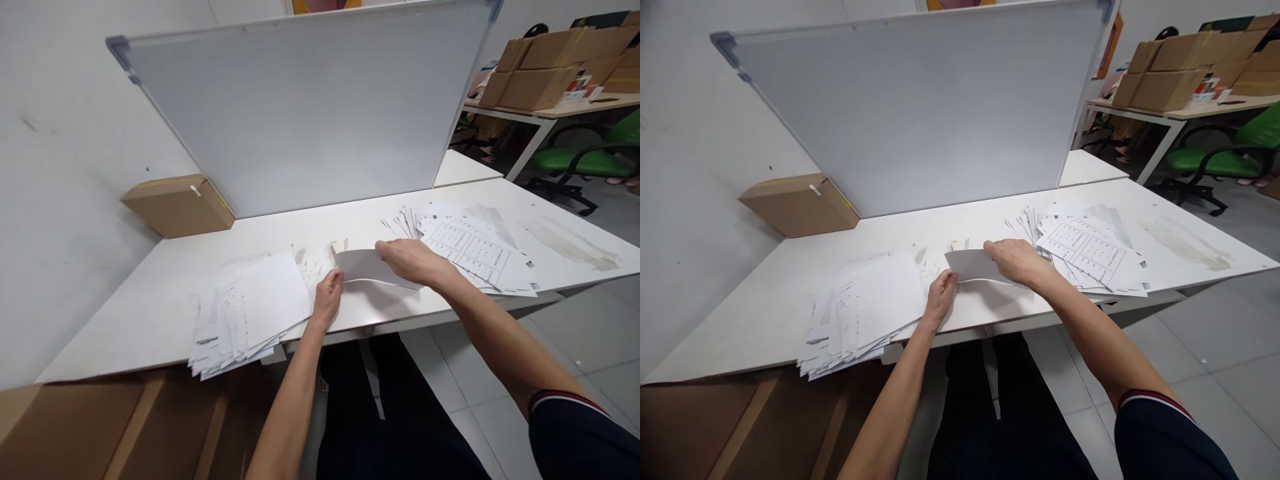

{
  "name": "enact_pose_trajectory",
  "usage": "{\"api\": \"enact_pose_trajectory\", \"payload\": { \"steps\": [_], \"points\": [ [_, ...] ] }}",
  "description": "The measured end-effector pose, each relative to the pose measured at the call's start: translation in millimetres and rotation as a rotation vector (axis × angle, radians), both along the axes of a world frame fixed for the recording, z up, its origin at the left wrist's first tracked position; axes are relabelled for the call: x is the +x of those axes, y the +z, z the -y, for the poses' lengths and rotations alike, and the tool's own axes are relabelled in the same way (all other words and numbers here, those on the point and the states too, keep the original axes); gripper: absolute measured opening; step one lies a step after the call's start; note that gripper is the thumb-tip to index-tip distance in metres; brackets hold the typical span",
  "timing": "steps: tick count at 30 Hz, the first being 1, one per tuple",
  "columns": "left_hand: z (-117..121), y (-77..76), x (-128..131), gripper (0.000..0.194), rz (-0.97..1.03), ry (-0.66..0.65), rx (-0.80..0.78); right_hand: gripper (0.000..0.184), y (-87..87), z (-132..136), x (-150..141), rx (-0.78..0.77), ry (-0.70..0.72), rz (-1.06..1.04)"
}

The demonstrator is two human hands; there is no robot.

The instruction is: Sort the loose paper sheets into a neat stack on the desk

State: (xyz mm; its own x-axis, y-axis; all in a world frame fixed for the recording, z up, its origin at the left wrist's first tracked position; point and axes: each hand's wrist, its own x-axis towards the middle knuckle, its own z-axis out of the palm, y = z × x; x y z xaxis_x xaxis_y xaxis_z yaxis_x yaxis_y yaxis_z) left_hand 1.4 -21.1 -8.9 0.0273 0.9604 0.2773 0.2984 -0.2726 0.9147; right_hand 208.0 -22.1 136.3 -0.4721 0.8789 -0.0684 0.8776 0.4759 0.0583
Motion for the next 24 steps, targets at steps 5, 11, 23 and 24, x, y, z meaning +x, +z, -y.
{"api": "enact_pose_trajectory", "payload": {
  "steps": [5,11,23,24],
  "points": [
    [0.2,3.6,1.4,0.031,0.05,0.004,-0.032,0.015,3.4,-1.6,-2.5,-0.022,0.002,-0.025],
    [2.6,9.3,1.7,0.035,0.074,0.009,-0.019,0.019,7.3,-4.7,-9.1,-0.035,-0.007,-0.026],
    [-1.6,3.7,0.0,0.029,0.143,0.107,-0.061,0.021,8.2,-7.2,-1.6,-0.02,0.026,-0.039],
    [-1.7,3.5,-0.3,0.029,0.137,0.114,-0.06,0.021,8.6,-7.0,-1.9,-0.019,0.026,-0.035]
  ]
}}
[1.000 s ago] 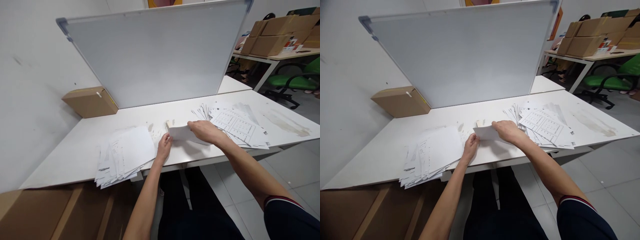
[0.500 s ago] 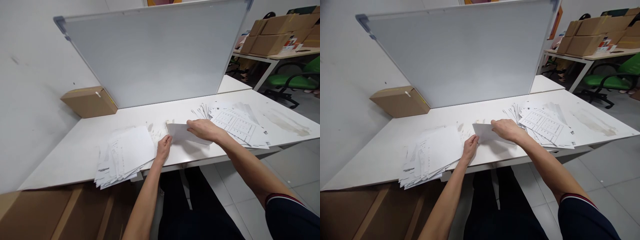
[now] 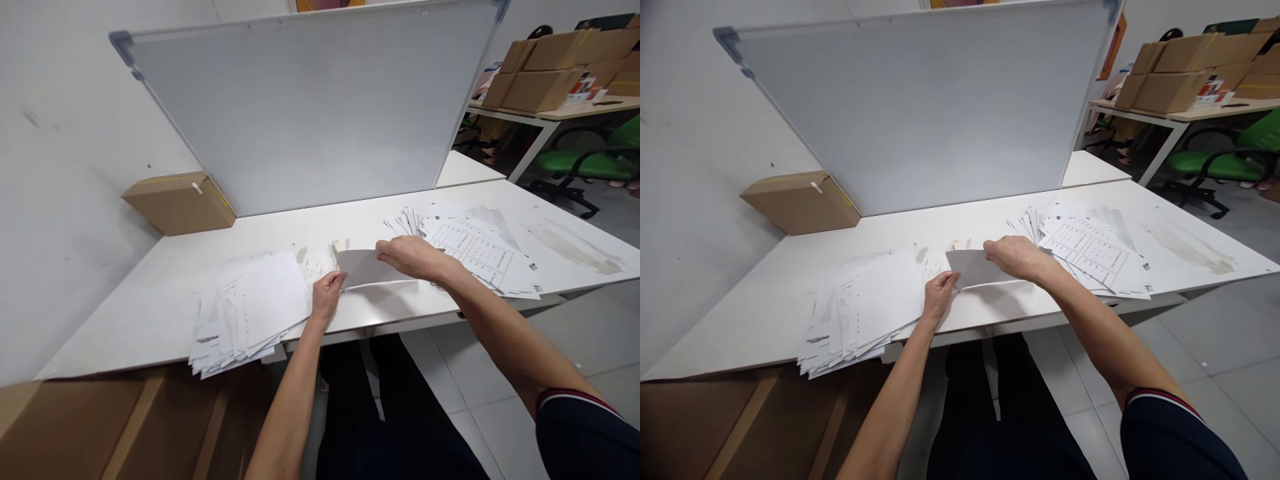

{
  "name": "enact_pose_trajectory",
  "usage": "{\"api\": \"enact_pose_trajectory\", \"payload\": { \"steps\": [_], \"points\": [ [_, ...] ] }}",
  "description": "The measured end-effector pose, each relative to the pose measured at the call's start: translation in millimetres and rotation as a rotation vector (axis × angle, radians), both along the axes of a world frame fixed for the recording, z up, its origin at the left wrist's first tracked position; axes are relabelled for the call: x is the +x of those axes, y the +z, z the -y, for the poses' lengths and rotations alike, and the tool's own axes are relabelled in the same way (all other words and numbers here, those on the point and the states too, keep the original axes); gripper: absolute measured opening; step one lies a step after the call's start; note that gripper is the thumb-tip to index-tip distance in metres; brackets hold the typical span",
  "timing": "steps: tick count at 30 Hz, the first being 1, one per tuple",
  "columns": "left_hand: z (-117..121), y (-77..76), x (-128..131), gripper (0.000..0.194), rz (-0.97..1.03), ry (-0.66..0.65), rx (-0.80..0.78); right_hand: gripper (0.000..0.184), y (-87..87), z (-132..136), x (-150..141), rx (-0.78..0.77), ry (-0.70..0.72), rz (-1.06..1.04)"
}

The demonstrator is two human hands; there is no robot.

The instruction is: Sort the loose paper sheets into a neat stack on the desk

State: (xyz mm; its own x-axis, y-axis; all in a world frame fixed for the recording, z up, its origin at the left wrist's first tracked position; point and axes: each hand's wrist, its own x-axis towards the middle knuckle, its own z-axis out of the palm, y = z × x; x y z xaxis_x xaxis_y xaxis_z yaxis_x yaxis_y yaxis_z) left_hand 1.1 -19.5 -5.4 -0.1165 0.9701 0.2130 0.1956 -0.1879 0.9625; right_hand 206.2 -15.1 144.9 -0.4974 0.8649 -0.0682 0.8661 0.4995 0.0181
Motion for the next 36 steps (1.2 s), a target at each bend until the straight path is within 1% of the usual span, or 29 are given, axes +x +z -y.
{"api": "enact_pose_trajectory", "payload": {
  "steps": [6,11,16,21,24,26,28,29,31,33,35,36],
  "points": [
    [0.5,-0.2,-1.0,0.03,-0.043,0.01,-0.008,0.021,-0.6,0.3,0.6,-0.025,-0.018,-0.013],
    [2.3,2.8,0.1,0.032,-0.082,-0.001,-0.015,0.019,-1.0,-0.9,2.8,-0.028,-0.038,0.007],
    [3.2,3.8,2.5,0.019,-0.083,-0.044,-0.056,0.018,-2.2,-1.1,0.4,-0.015,-0.043,0.045],
    [0.9,-0.6,1.8,0.013,-0.174,-0.076,-0.059,0.017,-0.6,0.3,-1.9,-0.032,-0.038,0.056],
    [0.9,-1.4,0.8,0.013,-0.176,-0.075,-0.041,0.017,4.2,0.7,4.8,-0.048,-0.034,-0.009],
    [2.2,-0.7,0.2,0.015,-0.107,-0.04,0.012,0.018,3.3,0.8,14.1,-0.081,-0.052,-0.142],
    [4.1,0.2,-0.6,0.017,-0.025,0.028,0.082,0.021,-6.4,0.9,25.1,-0.181,-0.101,-0.333],
    [5.0,0.2,-1.2,0.019,-0.001,0.072,0.104,0.022,-15.3,0.9,30.4,-0.27,-0.139,-0.437],
    [6.1,-0.6,-2.4,0.022,0.003,0.156,0.095,0.024,-39.8,0.9,39.4,-0.499,-0.25,-0.623],
    [5.7,-2.3,-3.3,0.025,-0.048,0.225,0.048,0.027,-67.6,0.7,45.9,-0.707,-0.386,-0.758],
    [3.5,-2.9,-3.4,0.026,-0.129,0.265,0.009,0.03,-91.1,0.2,50.3,-0.834,-0.52,-0.855],
    [1.6,-2.2,-3.1,0.026,-0.173,0.275,0.001,0.031,-99.5,-0.2,51.8,-0.875,-0.571,-0.902]
  ]
}}
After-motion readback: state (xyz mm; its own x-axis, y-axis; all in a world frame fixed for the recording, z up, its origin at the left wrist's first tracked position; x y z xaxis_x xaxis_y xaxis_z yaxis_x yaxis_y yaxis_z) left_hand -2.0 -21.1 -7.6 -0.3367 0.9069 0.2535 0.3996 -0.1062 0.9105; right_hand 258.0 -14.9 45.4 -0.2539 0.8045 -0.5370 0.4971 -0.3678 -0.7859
